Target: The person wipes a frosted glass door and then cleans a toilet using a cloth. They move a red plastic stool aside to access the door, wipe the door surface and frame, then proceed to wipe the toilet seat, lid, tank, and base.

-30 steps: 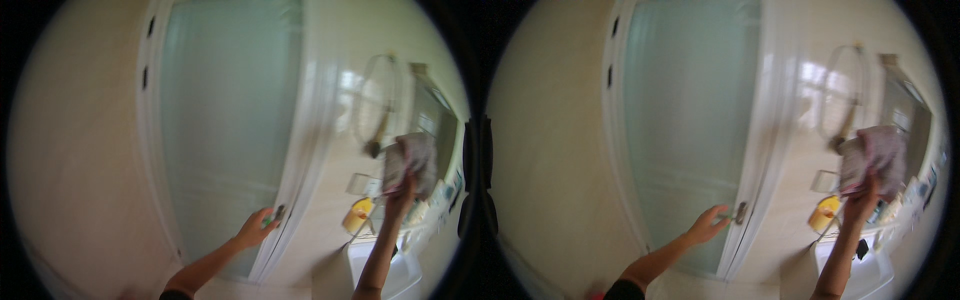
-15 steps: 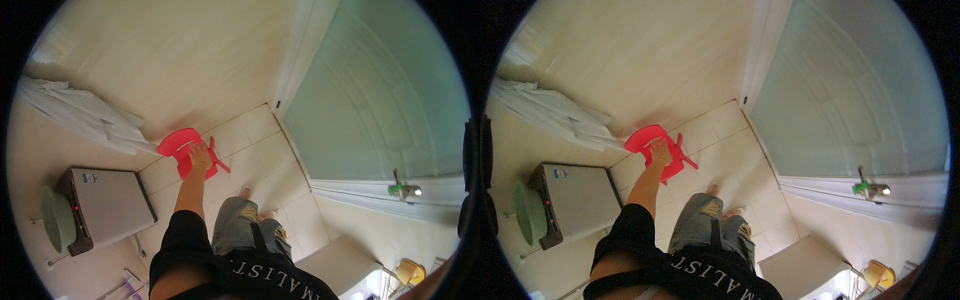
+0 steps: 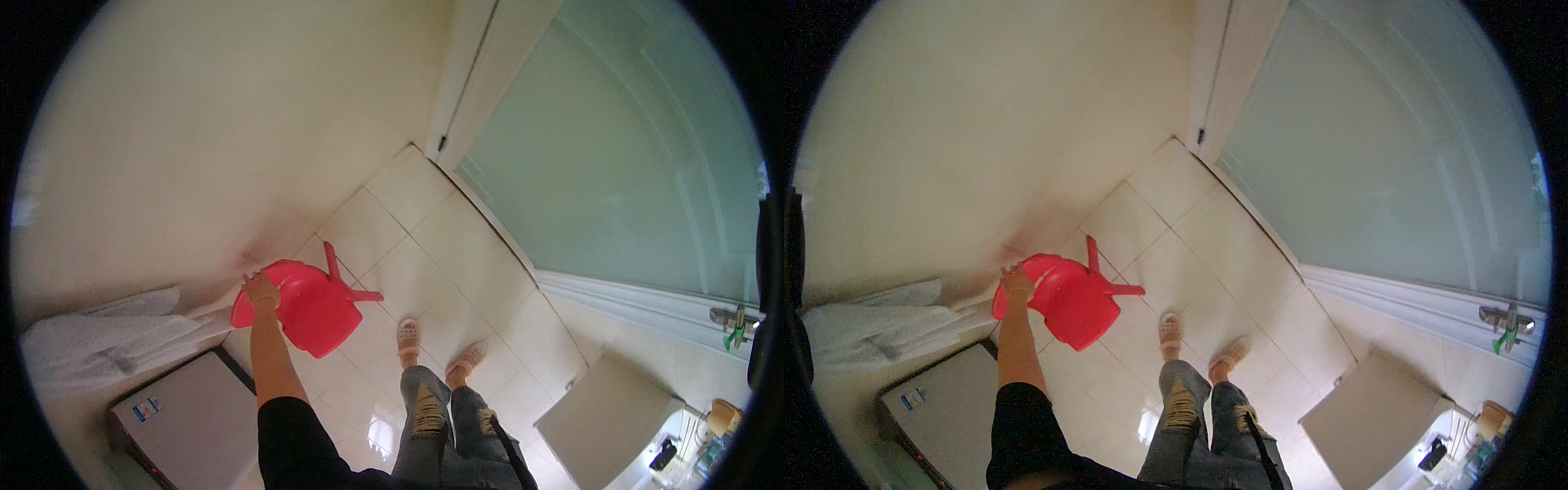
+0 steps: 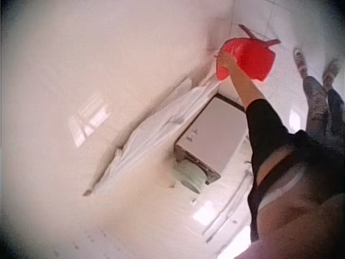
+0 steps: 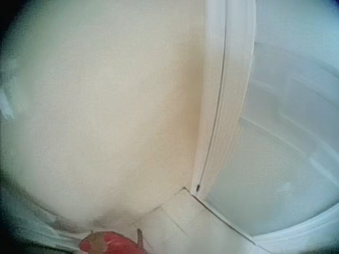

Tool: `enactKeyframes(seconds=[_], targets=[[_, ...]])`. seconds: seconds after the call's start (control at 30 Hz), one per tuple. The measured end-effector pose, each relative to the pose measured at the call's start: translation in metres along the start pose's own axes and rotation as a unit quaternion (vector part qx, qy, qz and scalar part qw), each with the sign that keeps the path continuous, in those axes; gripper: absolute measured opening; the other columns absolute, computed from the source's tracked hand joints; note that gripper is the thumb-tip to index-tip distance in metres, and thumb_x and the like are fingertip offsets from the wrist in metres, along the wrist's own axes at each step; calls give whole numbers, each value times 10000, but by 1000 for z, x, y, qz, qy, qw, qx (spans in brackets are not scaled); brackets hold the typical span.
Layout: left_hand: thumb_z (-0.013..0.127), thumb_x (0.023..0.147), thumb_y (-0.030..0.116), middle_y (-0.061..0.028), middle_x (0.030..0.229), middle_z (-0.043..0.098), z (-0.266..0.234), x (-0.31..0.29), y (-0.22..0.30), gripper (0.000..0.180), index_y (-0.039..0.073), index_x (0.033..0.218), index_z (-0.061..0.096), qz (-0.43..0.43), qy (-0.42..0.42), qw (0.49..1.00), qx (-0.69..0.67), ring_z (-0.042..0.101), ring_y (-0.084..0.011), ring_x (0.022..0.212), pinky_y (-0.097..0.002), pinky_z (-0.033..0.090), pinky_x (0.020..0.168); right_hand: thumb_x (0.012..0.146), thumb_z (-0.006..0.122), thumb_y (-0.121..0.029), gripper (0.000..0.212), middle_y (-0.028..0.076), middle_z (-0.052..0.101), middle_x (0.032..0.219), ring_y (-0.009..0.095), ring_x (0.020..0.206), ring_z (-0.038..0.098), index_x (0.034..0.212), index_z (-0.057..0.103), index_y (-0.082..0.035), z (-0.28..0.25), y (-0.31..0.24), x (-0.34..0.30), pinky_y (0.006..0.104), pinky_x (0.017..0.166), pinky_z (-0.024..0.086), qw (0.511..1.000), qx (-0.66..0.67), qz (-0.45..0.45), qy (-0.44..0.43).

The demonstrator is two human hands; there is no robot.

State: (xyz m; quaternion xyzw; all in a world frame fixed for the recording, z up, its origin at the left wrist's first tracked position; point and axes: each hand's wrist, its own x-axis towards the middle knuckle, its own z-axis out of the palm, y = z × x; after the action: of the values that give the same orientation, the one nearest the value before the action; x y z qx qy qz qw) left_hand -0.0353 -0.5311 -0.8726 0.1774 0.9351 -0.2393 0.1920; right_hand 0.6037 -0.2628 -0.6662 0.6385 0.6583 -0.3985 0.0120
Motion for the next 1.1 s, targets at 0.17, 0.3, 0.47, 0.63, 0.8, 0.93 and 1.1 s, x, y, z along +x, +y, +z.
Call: enactKeyframes(seconds=[0.17,0.3,0.47,0.63,0.8,0.93,1.1], targets=[[517,818,178,-139,1337,387,21,32,-25,551,56,1324,337,18,-22,999,32,271,-319,1298,-443,212,1065,932,396,-127,384,125,476,1258,165,1077,515,1309,382,-52,8,1,-19,258,794,488,999,28,31,4],[501,805,118,-134,1364,362,19,11,-3,542,68,1323,348,81,85,993,16,310,-315,1277,-461,229,1054,932,396,-127,387,126,475,1259,167,1081,513,1311,378,-51,-11,34,-34,261,802,486,997,36,58,42],[547,787,130,-176,1257,444,-2,45,-5,476,49,1241,427,82,88,993,-8,432,-338,1161,-443,349,969,932,395,-126,390,127,474,1260,170,1086,509,1314,372,-50,-10,81,-42,264,812,483,994,52,81,54],[529,794,101,-187,1017,581,31,19,-7,342,51,1131,502,294,139,945,-36,543,-339,985,-404,446,826,933,395,-125,393,128,472,1261,172,1091,506,1317,367,-50,-24,114,-58,268,822,479,990,72,107,54],[552,812,190,-136,782,622,-10,-98,125,272,94,1066,536,493,99,860,-85,607,-322,750,-440,470,646,933,395,-125,396,130,471,1263,174,1096,503,1320,361,-49,-63,133,-75,271,832,476,986,92,106,88],[553,825,220,-116,783,631,-69,-156,225,212,102,1001,553,527,96,839,-98,609,-312,760,-436,465,661,933,394,-124,399,130,469,1264,176,1100,500,1323,357,-49,-81,147,-78,274,840,474,983,118,95,107],[562,828,275,-146,779,631,-92,-167,363,232,85,956,520,535,100,836,-76,610,-327,749,-454,461,670,933,394,-123,402,132,468,1265,179,1105,497,1326,351,-48,-105,175,-97,277,850,471,975,133,108,138]])
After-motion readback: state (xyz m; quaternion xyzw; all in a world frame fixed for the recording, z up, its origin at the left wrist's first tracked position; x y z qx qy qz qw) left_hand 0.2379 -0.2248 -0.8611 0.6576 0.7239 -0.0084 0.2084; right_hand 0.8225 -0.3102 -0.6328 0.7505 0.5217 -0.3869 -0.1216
